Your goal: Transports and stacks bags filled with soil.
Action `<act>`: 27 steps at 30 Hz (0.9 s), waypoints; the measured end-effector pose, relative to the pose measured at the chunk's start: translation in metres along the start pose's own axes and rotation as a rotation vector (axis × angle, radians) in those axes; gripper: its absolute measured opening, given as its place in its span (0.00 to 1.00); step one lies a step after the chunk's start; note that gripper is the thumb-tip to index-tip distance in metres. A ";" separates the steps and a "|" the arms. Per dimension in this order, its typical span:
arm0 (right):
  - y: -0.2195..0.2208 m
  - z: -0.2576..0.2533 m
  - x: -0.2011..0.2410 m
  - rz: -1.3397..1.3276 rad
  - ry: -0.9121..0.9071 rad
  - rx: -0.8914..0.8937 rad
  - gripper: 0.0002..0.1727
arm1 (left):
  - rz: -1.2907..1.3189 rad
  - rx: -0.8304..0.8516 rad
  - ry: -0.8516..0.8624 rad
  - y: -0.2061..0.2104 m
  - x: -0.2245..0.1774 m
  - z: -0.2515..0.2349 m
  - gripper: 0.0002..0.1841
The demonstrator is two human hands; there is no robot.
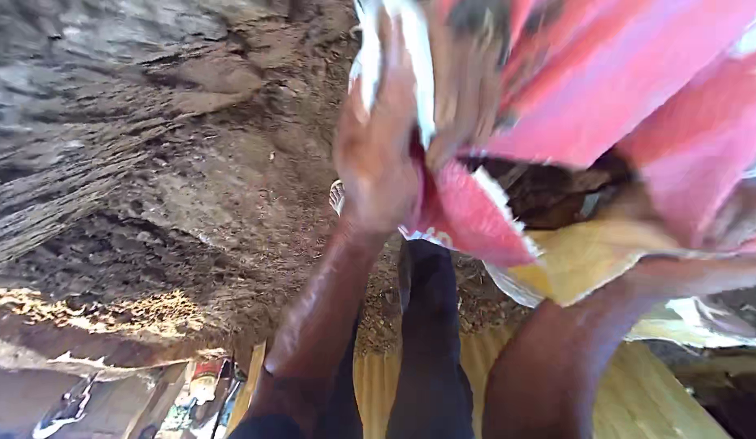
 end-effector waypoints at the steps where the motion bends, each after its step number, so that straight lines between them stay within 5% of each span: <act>1: -0.002 0.012 0.003 -0.022 0.052 0.080 0.35 | -0.023 -0.008 -0.043 -0.001 -0.002 0.019 0.19; 6: -0.044 0.087 -0.006 0.095 0.415 -0.111 0.37 | -0.517 0.131 -0.145 -0.027 -0.004 0.116 0.17; 10: -0.062 0.122 -0.015 0.134 0.573 -0.095 0.37 | -0.703 0.120 -0.149 -0.044 -0.004 0.159 0.17; 20: -0.041 0.137 0.005 0.443 0.576 -0.148 0.35 | -0.253 -0.367 -0.371 -0.050 -0.007 0.181 0.17; 25: 0.051 0.141 0.075 0.658 0.403 -0.092 0.18 | -0.092 -0.671 -0.324 -0.019 -0.075 0.177 0.21; 27: 0.086 0.150 0.112 0.697 0.358 -0.084 0.19 | -0.053 -0.748 -0.326 0.002 -0.108 0.195 0.21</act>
Point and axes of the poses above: each hand's wrist, its own z-axis away from the middle knuckle, its own y-axis out of the palm, x = y × z, the point moved 5 cm from there along -z, towards the middle knuckle, and after that the axes turned 3 degrees about z, right-handed, at the moved point
